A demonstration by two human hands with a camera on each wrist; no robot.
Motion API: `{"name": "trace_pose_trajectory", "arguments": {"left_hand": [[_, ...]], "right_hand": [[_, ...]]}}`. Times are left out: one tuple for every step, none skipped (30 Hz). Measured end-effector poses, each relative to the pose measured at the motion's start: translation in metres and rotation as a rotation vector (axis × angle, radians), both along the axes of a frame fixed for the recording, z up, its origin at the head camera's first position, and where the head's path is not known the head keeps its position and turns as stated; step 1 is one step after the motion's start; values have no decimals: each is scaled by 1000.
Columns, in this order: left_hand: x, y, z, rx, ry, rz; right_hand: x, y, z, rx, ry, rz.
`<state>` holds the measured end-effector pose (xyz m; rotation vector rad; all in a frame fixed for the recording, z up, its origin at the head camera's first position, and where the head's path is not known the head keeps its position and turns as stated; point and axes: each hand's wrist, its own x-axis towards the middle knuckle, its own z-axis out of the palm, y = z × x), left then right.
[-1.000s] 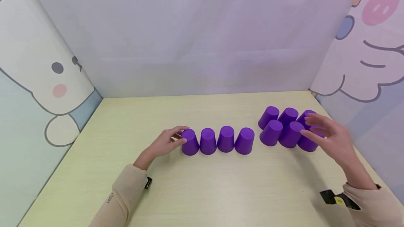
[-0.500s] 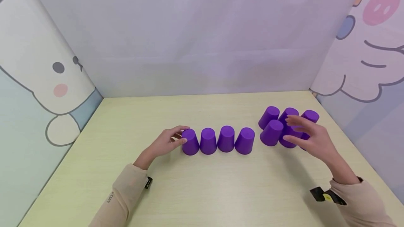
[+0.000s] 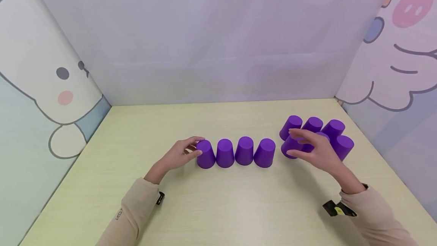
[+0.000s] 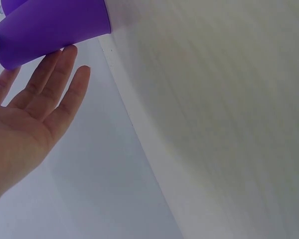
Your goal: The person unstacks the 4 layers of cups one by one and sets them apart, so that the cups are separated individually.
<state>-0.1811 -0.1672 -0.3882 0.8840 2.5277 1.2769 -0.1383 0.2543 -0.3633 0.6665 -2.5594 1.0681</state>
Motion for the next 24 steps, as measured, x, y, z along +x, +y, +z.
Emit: {"name": "trace_pose_trajectory", "arguments": {"left_hand": [[0,0,0,0,0,0],[0,0,0,0,0,0],[0,0,0,1,0,0],[0,0,0,0,1,0],[0,0,0,0,3,-1],[0,0,0,-1,5,-1],[0,0,0,-2,6,-1],[0,0,0,-4,8,0],[0,0,0,-4,9,0],[0,0,0,-5,10,1],[0,0,-1,-4,11,0],[0,0,-1,-3,13,-1],[0,0,-1,-2,15,-1],[0,0,-1,0,16,-2],[-1,0,-2,3,17,-3],[-1,0,-2,4,18,-4],[-1,0,-2,6,19,-5],[-1,-1,-3,8,17,-6],[-1,-1,-3,9,15,-5],[-1,-1,-3,10,14,-6],[-1,-1,-3,11,13,-6],[-2,-1,-3,11,12,-7],[-2,-1,-3,12,12,-7],[-2,-1,-4,12,13,-8]], "right_hand": [[0,-2,-1,-2,-4,8],[-1,-5,-2,-8,-8,19],[-1,-7,-2,-6,-20,26],[-2,-9,-3,-6,-28,36],[-3,-11,-4,-5,-34,44],[-4,-13,-6,-5,-43,53],[-4,-15,-7,-3,-50,60],[-5,-17,-8,2,-56,66],[-6,-19,-9,8,-60,73],[-7,-20,-10,14,-65,77],[-8,-22,-11,21,-71,79],[-9,-24,-11,25,-78,83],[-10,-25,-12,28,-82,84],[-11,-27,-13,27,-89,88],[-12,-29,-14,27,-94,92],[-13,-30,-15,27,-102,93],[-14,-31,-16,25,-109,96],[-15,-33,-17,20,-117,99],[-16,-34,-19,20,-122,100],[-18,-35,-20,20,-131,101],[-19,-36,-21,19,-137,100],[-20,-37,-22,18,-146,96],[-21,-38,-23,17,-156,93],[-22,-38,-24,15,-168,89]]}}
